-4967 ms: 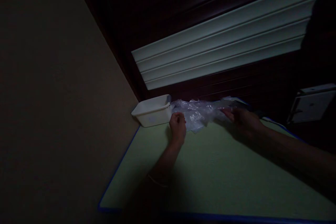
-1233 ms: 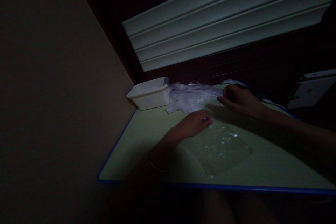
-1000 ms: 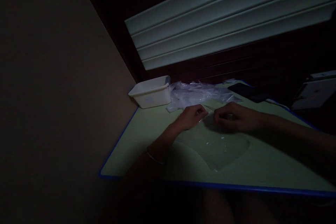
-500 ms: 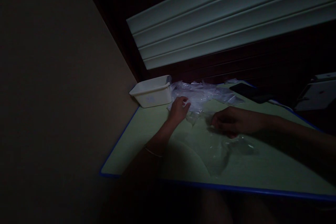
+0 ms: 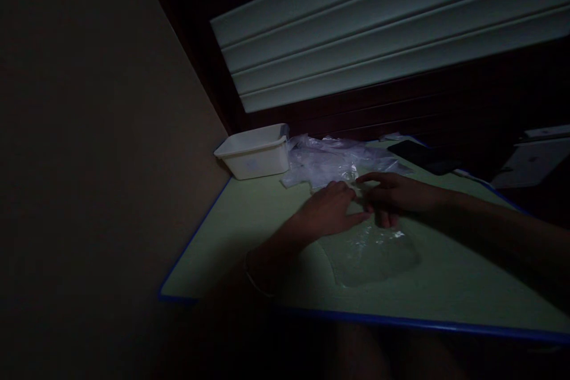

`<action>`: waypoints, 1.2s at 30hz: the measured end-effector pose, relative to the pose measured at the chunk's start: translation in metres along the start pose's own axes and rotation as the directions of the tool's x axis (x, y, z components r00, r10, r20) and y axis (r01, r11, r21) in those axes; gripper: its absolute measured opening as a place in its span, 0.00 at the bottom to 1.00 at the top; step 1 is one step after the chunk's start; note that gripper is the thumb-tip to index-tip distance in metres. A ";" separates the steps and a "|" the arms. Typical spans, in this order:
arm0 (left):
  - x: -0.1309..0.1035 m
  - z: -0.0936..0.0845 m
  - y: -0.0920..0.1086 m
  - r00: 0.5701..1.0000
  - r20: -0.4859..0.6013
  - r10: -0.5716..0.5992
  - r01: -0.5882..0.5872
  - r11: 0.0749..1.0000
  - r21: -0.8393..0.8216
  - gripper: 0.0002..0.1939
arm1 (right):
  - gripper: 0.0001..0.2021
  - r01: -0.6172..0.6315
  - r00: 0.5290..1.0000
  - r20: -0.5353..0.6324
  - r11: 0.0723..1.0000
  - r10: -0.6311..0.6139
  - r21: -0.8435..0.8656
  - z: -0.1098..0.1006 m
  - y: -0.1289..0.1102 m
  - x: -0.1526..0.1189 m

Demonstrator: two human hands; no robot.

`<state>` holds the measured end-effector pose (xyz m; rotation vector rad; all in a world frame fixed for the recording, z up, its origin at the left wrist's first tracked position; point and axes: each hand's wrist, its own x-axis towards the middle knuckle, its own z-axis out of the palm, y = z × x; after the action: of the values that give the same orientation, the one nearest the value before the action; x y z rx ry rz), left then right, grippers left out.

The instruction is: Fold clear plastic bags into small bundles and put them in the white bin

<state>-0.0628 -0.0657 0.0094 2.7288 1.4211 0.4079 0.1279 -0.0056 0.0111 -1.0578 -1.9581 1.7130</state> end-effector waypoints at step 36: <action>-0.007 0.000 -0.008 0.939 0.334 -0.081 0.108 0.992 -0.062 0.65 | 0.36 0.395 0.870 0.177 0.434 -0.461 -0.810 -0.004 0.033 0.011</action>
<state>-0.0726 -0.0668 0.0067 2.5013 1.4011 -0.0031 0.1336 0.0056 -0.0220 -0.6898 -2.7446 0.3804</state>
